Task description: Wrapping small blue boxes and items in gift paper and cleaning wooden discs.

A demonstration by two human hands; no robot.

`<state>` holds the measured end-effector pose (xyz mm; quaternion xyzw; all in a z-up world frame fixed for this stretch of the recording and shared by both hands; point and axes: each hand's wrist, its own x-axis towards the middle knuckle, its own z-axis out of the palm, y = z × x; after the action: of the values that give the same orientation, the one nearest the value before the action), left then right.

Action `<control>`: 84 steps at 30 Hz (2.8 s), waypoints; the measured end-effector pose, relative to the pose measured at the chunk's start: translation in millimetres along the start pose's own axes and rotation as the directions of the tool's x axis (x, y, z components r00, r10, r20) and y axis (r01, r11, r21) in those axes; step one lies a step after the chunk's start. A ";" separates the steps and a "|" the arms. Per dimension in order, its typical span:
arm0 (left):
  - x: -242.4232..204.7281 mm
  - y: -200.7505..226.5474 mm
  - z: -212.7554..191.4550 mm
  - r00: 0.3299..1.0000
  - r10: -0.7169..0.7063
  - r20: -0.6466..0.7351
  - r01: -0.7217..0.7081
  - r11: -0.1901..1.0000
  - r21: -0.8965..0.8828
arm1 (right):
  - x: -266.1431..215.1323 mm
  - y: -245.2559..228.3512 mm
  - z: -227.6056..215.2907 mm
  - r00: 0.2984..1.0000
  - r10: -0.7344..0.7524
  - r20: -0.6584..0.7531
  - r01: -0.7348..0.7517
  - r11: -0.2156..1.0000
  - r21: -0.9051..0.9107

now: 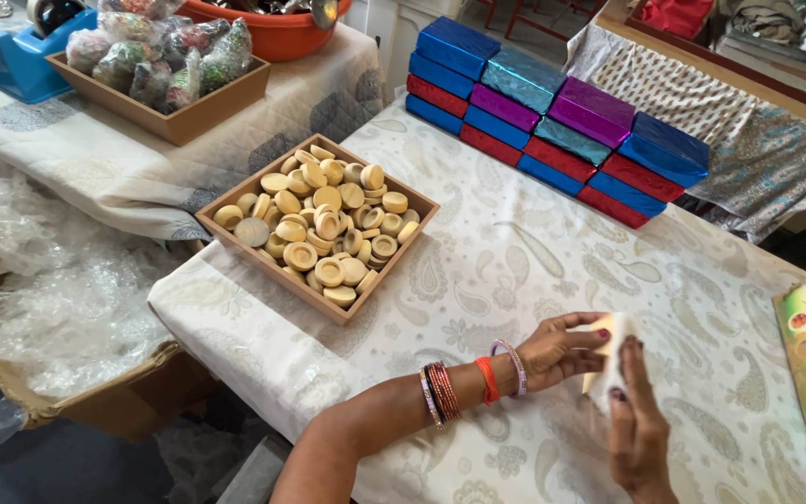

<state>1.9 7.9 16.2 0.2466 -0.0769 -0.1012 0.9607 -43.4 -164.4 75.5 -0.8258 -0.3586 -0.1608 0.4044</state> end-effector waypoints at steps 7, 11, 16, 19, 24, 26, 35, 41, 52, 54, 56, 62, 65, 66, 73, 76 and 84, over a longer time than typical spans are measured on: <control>-6.9 -12.2 5.4 0.989 -0.117 0.095 0.105 0.987 0.122 | 7.4 7.8 -8.7 0.977 0.212 0.007 -0.212 0.977 0.003; 16.1 -26.3 -24.9 1.000 -0.017 0.005 0.017 0.999 0.038 | 1.6 -8.2 3.9 1.000 -0.017 -0.022 0.014 0.992 -0.125; 5.3 -14.3 -11.1 0.998 -0.054 0.027 0.052 0.996 0.074 | 5.2 8.9 -2.1 1.000 -0.005 0.019 0.006 0.999 -0.040; 2.0 -19.2 -6.1 0.993 -0.065 0.100 0.053 0.992 0.115 | 4.8 12.0 -3.3 0.988 0.155 0.015 -0.156 0.985 0.076; 16.7 -22.4 -16.1 0.999 0.041 -0.031 -0.041 0.999 0.011 | -0.8 0.2 -0.4 0.999 -0.032 0.004 0.033 0.996 -0.080; 13.9 -23.2 -14.4 0.998 0.033 -0.051 -0.032 0.999 0.033 | 1.0 0.2 -3.0 0.994 -0.109 0.019 0.110 0.991 -0.077; 43.4 -39.4 15.4 0.999 0.020 0.046 -0.022 0.999 0.036 | 7.6 10.6 -18.6 0.980 -0.140 -0.139 0.143 0.990 0.011; 24.1 -36.4 32.6 0.999 -0.045 -0.007 0.045 0.999 -0.004 | 11.7 40.5 -22.5 0.961 0.272 -0.056 -0.225 0.882 0.414; 7.9 -29.6 22.9 0.992 0.128 -0.017 -0.127 0.991 0.038 | 12.5 -0.2 -6.7 0.996 -0.019 -0.084 0.027 0.995 0.096; 1.0 -30.2 29.2 0.995 0.090 -0.044 -0.089 0.996 0.029 | 12.0 17.6 -6.9 0.997 -0.001 -0.075 0.009 0.995 0.095; 2.4 -33.1 31.6 0.990 0.134 0.048 -0.142 0.947 0.288 | 7.4 46.8 -13.5 0.963 0.254 -0.087 -0.198 0.890 0.412; -4.2 -17.7 49.3 0.988 0.087 -0.125 -0.051 0.963 0.265 | 4.1 27.3 -7.4 0.986 0.086 -0.143 -0.070 0.991 0.115; 1.9 -12.2 31.1 0.985 0.074 -0.153 -0.060 0.994 0.092 | 6.0 17.8 -5.3 0.995 -0.048 -0.084 0.050 0.998 0.031; 2.9 -12.5 31.9 0.987 0.069 -0.145 -0.056 0.994 0.097 | 8.7 15.3 -8.1 0.994 -0.047 -0.094 0.050 0.998 0.027; 2.5 -18.0 33.5 0.988 -0.025 -0.151 0.035 0.998 0.059 | 13.4 21.2 -17.1 0.946 0.323 0.001 -0.316 0.924 0.216; 12.0 -14.4 19.4 0.984 0.014 -0.178 -0.020 0.999 -0.027 | 15.0 14.2 -12.0 0.977 0.205 0.065 -0.211 0.969 0.130; 4.2 -20.9 23.6 0.989 -0.072 -0.129 0.075 0.997 0.016 | 12.1 28.8 -17.0 0.976 0.218 0.020 -0.217 0.948 0.235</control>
<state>-1.9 -21.8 26.9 0.2651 -0.0068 -0.1196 0.9568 -13.8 -184.1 76.8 -0.8058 -0.2807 -0.0743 0.5160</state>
